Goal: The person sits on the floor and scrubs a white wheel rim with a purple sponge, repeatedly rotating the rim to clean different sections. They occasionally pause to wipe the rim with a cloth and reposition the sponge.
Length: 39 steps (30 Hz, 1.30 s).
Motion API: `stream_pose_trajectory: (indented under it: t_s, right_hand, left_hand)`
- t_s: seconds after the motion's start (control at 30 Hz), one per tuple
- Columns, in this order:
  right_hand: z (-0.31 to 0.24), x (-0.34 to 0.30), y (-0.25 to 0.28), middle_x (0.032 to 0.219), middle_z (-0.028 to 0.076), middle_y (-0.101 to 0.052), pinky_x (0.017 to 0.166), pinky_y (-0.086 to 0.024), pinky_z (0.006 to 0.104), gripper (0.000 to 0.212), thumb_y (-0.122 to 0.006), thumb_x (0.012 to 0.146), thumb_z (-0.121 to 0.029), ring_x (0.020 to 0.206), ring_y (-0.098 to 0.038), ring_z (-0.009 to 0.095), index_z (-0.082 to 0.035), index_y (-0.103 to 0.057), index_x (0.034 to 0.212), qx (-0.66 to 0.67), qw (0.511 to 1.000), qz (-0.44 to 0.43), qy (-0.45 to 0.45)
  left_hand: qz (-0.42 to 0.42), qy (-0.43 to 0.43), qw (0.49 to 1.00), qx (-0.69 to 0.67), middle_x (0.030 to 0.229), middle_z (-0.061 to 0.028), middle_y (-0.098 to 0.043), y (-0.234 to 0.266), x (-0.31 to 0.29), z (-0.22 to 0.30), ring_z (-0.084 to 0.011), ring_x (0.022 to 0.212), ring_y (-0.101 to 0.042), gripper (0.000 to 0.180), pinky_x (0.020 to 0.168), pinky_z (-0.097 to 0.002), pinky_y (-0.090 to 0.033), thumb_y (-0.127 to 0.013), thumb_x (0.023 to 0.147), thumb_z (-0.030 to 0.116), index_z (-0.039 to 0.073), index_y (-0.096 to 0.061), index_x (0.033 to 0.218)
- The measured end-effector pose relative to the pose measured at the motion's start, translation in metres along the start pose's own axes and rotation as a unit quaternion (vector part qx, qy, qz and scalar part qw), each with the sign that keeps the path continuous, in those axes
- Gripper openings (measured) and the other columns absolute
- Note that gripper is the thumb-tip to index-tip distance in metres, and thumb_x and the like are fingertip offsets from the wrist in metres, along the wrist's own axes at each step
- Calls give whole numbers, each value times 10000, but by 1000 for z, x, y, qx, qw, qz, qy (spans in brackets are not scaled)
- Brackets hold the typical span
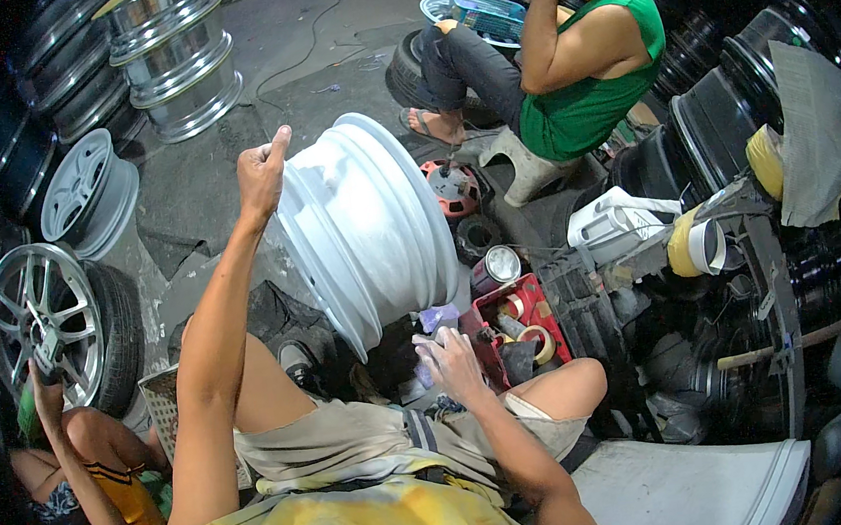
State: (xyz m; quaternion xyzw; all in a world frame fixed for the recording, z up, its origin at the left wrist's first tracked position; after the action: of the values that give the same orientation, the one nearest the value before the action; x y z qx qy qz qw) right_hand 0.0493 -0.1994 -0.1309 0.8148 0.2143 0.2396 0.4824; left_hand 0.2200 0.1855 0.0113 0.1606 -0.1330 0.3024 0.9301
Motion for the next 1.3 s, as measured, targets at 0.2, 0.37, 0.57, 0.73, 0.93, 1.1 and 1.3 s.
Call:
stream_pose_trajectory:
  t_s: [0.2,0.37,0.57,0.73,0.93,1.1,1.3]
  right_hand:
    - [5,0,-6,945,147,-550,816,-451,458,284,-661,987,-214,932,-571,335,-97,-747,1231,41,999,8,-5]
    - [11,-3,-17,952,163,-562,835,-466,469,285,-644,997,-222,957,-580,349,-78,-747,1221,64,998,-16,-11]
    - [7,-2,-18,902,183,-546,801,-467,488,179,-679,962,-146,899,-571,379,21,-723,1011,85,996,5,-14]
    - [12,-4,-23,903,185,-545,795,-476,477,183,-693,966,-159,887,-579,377,23,-714,970,103,994,-4,-26]
    - [19,-3,-23,913,205,-557,765,-482,498,223,-674,992,-197,833,-600,398,21,-718,979,122,990,-17,-66]
    - [38,-5,-5,903,218,-556,754,-480,497,236,-675,988,-162,831,-599,403,58,-673,902,89,992,21,-90]
    - [51,-16,9,928,198,-567,780,-477,481,195,-648,1008,-156,860,-605,380,19,-725,1048,97,983,71,-138]
  left_hand:
    - [-1,-9,1000,-3,510,25,-320,1,2,1,-95,498,-320,704,491,-370,-237,-656,1002,501,46,-419,519]
    - [-8,5,1000,13,515,16,-341,0,4,-2,-109,508,-336,711,504,-379,-263,-645,998,523,48,-423,519]
    - [-30,9,999,42,511,-7,-399,1,1,4,-149,504,-392,716,525,-392,-311,-618,999,561,28,-482,540]
    - [-167,-110,944,264,902,-153,-707,-16,2,17,-280,852,-665,700,779,-432,-492,-514,1004,666,2,-726,941]
    - [-358,-178,763,508,1660,-257,-350,-66,-76,34,-390,1555,-318,1147,1260,-543,-251,-499,884,848,-32,-348,1605]
    - [-575,-362,579,450,1662,-262,-338,-94,-252,48,-411,1559,-295,1157,1277,-547,-214,-604,862,788,-82,-349,1581]
    - [-464,-314,786,260,1632,-279,-374,-82,-201,71,-422,1531,-344,893,1263,-533,-263,-598,987,596,-95,-430,1527]
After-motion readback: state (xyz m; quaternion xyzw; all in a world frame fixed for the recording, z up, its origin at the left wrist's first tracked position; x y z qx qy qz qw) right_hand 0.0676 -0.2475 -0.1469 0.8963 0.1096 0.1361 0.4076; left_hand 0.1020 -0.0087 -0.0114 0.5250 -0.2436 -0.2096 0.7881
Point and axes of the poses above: each hand's wrist, its own x-axis towards the middle knuckle, its own y-axis out of the back of the hand, z = x × y, the point moved 6 cm from there along x, towards the middle knuckle
